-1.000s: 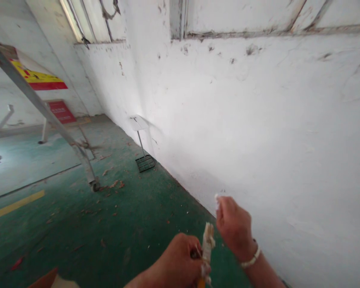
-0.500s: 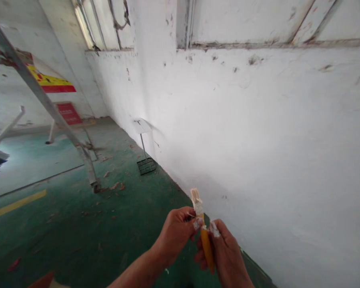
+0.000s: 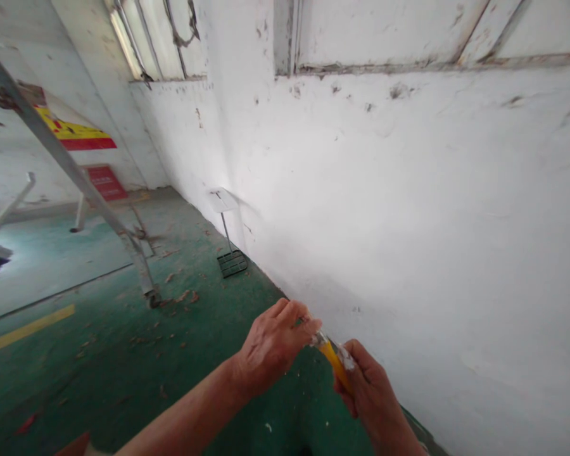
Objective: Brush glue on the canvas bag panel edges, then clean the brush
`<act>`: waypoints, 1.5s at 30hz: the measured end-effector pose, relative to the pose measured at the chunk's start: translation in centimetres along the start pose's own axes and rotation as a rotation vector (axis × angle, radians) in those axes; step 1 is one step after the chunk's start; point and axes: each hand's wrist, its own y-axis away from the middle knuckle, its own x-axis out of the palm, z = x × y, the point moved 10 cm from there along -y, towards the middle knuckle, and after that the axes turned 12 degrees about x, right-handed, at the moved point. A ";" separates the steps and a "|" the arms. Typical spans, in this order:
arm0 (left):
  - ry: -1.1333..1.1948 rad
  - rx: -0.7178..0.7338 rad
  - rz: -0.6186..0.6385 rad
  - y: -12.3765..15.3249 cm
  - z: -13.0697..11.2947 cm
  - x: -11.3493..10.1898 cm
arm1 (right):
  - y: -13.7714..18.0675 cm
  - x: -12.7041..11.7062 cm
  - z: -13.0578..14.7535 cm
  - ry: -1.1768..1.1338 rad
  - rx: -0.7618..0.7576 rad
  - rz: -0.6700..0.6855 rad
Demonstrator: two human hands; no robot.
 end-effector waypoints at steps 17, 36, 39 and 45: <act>0.229 -0.204 0.353 -1.5 3.8 5.0 | 4.8 0.3 4.7 1.288 -0.963 -0.293; 0.750 -0.416 0.130 2.8 6.8 8.0 | 1.0 -4.9 1.2 0.324 -0.180 -0.165; 1.097 -0.550 0.007 2.8 4.3 9.4 | 0.3 -3.2 -0.7 -0.011 0.049 -0.048; 1.437 -0.811 -0.263 3.0 2.7 9.5 | 0.6 -1.1 -2.6 -0.393 0.231 0.058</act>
